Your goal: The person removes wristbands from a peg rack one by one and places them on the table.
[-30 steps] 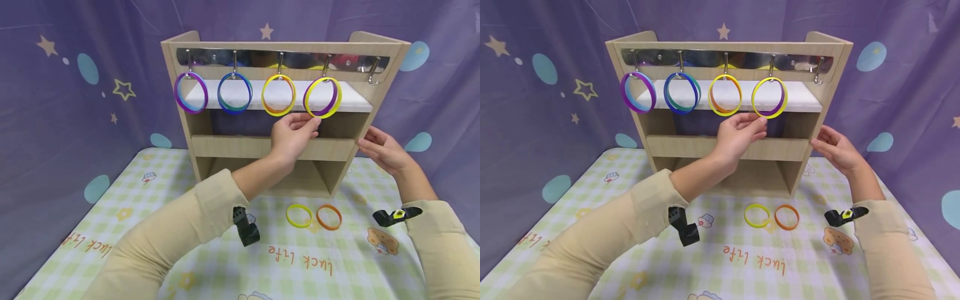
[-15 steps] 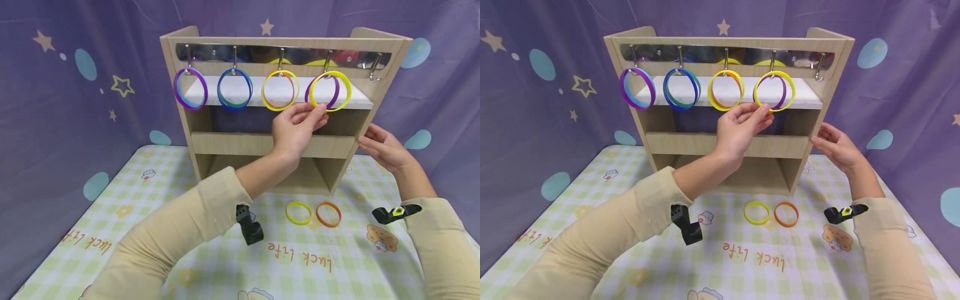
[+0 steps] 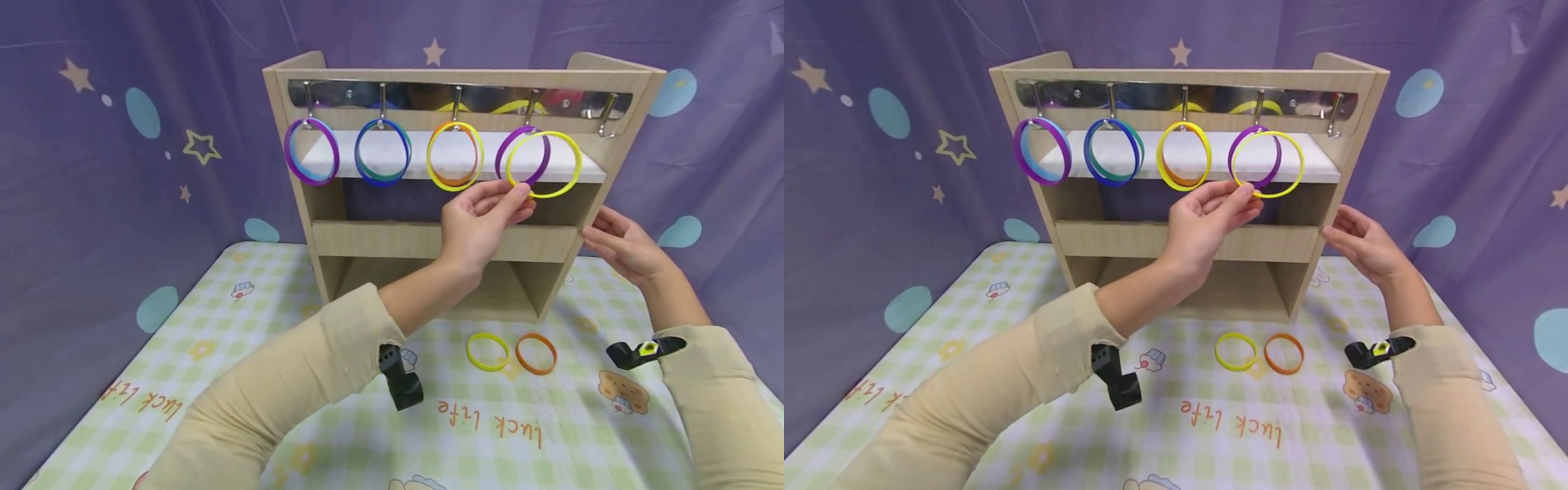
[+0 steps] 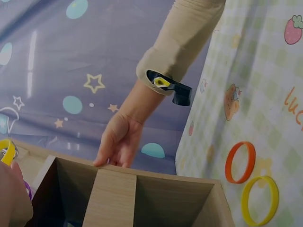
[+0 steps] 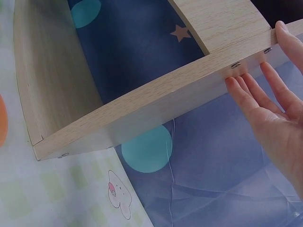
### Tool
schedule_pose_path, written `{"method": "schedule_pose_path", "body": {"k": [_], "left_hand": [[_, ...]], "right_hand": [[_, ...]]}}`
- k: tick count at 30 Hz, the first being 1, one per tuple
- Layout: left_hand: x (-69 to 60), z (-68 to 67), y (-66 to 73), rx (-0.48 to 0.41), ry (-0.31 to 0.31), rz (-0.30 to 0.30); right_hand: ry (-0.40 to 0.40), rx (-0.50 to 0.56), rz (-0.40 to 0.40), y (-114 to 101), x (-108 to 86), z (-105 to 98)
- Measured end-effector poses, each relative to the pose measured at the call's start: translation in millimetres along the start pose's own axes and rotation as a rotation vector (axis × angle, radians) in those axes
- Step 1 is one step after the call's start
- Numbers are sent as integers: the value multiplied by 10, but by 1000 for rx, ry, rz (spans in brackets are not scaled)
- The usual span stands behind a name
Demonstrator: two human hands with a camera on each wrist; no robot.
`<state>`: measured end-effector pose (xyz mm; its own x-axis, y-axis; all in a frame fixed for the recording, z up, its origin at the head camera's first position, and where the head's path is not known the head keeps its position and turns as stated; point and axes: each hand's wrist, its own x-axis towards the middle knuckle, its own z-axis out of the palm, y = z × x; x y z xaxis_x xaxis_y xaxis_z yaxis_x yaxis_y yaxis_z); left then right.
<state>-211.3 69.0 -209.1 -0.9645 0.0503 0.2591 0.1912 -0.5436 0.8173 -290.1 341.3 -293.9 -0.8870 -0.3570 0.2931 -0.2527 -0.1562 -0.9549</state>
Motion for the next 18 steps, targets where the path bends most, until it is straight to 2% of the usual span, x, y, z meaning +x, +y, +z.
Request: {"method": "schedule_pose_path", "body": {"k": [4, 10, 18], "left_hand": [[-12, -59, -22, 20, -35, -10], [-37, -190, -52, 108, -75, -86], [-59, -425, -181, 181, -29, -244]], "right_hand": [[-1, 3, 5, -3, 5, -5], [15, 0, 19, -14, -2, -1], [13, -13, 20, -8, -5, 2]]}}
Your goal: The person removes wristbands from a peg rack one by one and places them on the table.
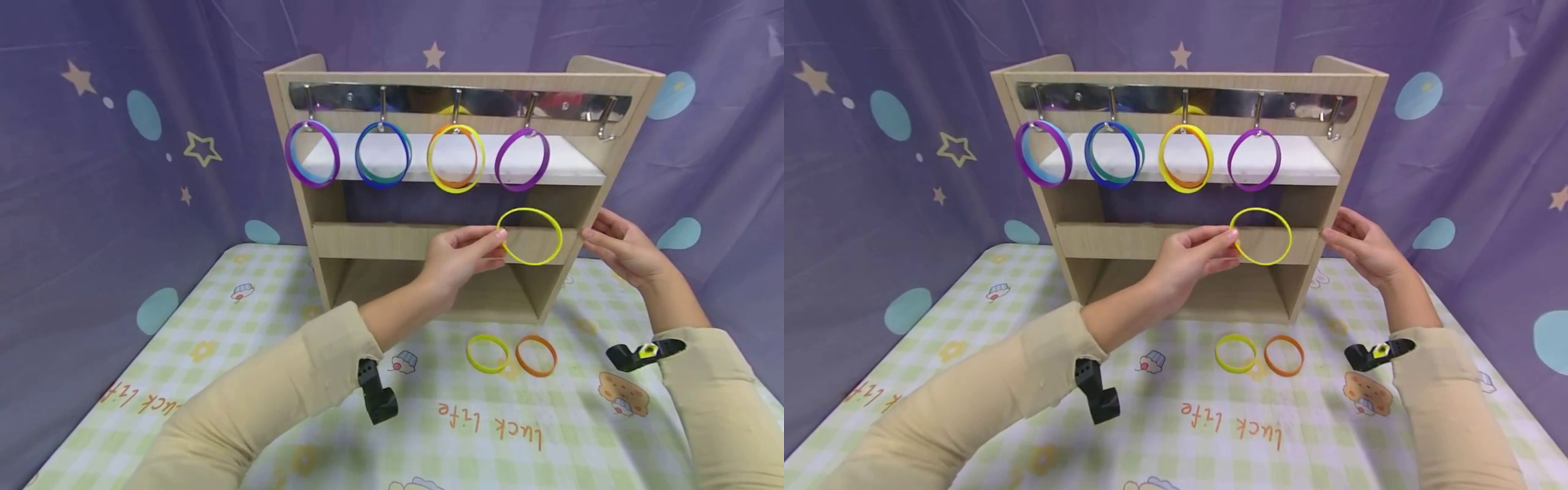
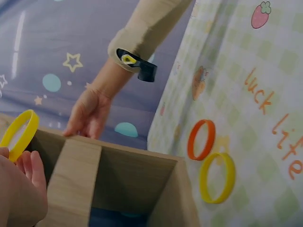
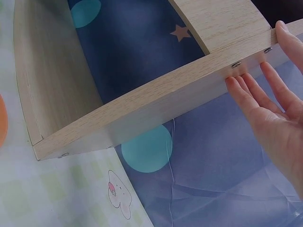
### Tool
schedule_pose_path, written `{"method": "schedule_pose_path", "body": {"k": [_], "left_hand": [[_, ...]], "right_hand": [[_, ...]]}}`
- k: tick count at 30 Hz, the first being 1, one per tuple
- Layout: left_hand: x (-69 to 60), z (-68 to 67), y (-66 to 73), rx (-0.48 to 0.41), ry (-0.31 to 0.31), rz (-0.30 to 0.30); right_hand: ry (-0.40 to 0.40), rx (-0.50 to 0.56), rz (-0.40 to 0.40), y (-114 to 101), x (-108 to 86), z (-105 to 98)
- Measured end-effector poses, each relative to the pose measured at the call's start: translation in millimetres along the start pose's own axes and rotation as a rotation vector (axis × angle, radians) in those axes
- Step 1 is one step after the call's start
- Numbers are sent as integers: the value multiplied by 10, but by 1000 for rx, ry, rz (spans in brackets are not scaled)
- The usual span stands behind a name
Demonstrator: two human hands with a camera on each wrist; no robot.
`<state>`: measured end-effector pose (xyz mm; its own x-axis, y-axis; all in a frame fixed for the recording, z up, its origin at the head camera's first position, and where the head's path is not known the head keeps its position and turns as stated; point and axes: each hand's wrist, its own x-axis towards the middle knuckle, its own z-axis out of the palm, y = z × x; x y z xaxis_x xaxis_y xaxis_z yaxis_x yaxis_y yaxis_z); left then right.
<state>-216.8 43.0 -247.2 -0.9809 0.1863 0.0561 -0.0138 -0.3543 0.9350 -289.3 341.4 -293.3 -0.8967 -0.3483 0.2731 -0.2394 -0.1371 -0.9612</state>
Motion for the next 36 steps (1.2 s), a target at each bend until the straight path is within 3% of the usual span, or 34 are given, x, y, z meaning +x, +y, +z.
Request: {"method": "schedule_pose_path", "body": {"k": [12, 22, 36], "left_hand": [[44, -274, -156, 34, 39, -148], [37, -527, -258, 39, 54, -214], [-19, -861, -469, 196, 6, -312]], "right_hand": [[4, -35, 2, 8, 9, -15], [-9, -16, -16, 26, 6, -28], [9, -22, 11, 12, 7, -24]]}}
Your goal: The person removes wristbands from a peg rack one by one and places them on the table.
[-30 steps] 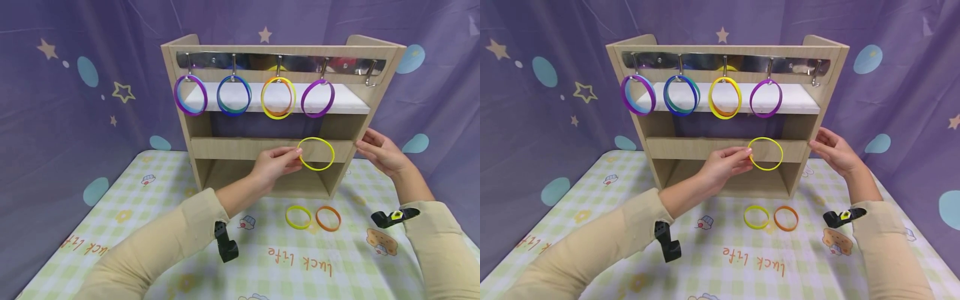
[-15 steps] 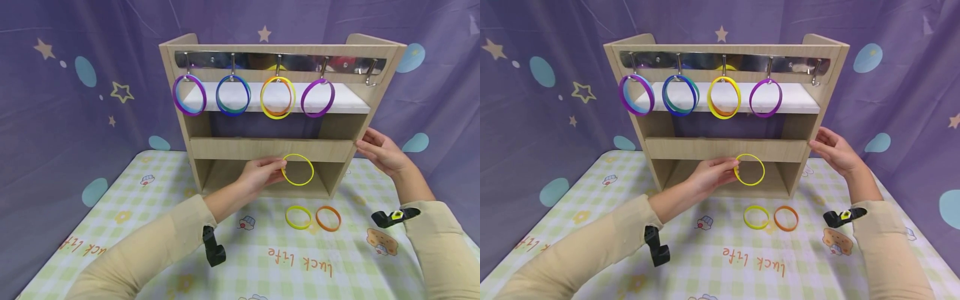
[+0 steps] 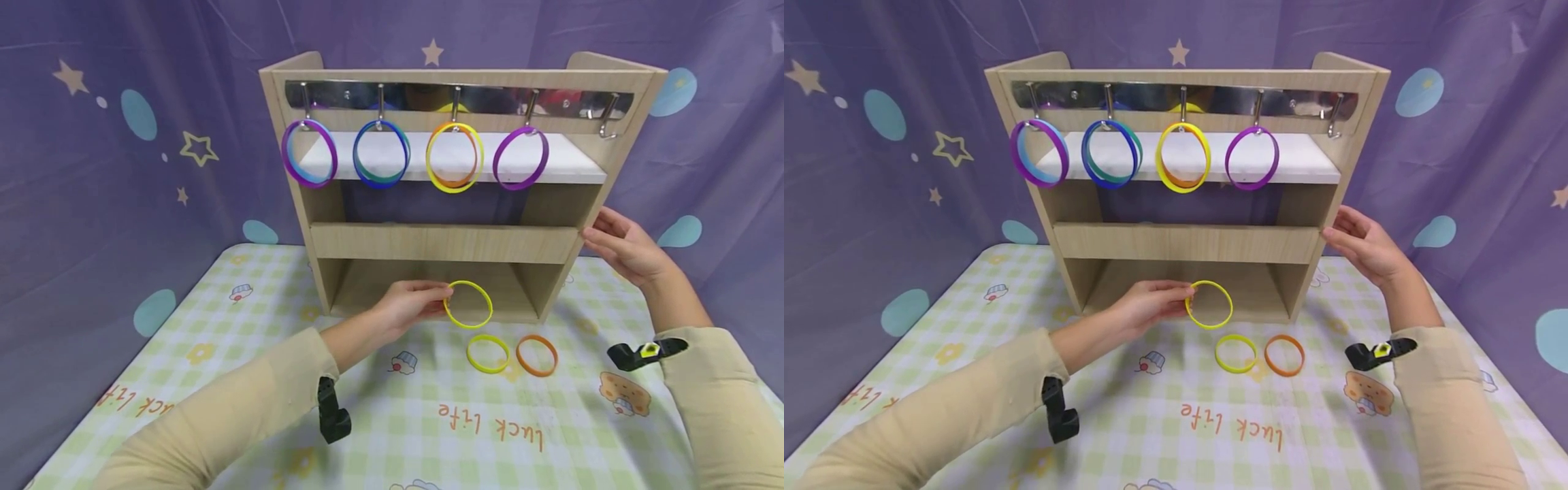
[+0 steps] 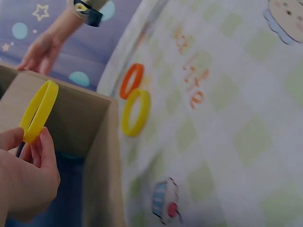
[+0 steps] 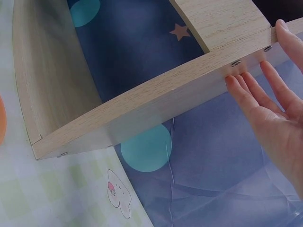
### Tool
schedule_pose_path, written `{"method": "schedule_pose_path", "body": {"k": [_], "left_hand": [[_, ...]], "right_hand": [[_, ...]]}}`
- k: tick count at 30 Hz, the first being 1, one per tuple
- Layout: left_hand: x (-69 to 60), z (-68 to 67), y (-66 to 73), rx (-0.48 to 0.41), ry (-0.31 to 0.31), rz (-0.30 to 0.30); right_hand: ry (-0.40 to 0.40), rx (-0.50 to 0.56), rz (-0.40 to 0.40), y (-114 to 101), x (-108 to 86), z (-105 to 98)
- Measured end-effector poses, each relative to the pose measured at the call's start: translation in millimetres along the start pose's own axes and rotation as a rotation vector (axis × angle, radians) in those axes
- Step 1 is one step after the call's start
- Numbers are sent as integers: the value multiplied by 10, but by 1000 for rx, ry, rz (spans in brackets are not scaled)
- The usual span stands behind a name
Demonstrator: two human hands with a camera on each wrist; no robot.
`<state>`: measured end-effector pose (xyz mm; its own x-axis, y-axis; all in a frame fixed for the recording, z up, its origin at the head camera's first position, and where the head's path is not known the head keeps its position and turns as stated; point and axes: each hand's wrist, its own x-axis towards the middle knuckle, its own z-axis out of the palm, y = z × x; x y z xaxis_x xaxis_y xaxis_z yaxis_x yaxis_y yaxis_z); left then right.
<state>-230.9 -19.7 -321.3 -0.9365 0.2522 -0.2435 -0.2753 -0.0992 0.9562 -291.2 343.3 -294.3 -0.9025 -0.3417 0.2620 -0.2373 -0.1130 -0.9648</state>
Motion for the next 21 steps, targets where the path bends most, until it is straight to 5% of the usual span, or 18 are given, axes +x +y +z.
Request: {"method": "schedule_pose_path", "body": {"k": [12, 21], "left_hand": [[45, -264, -304, 224, 5, -48], [126, -334, -445, 330, 66, -56]], "right_hand": [[-19, 25, -27, -20, 27, 13], [-11, 37, -42, -23, 39, 20]]}}
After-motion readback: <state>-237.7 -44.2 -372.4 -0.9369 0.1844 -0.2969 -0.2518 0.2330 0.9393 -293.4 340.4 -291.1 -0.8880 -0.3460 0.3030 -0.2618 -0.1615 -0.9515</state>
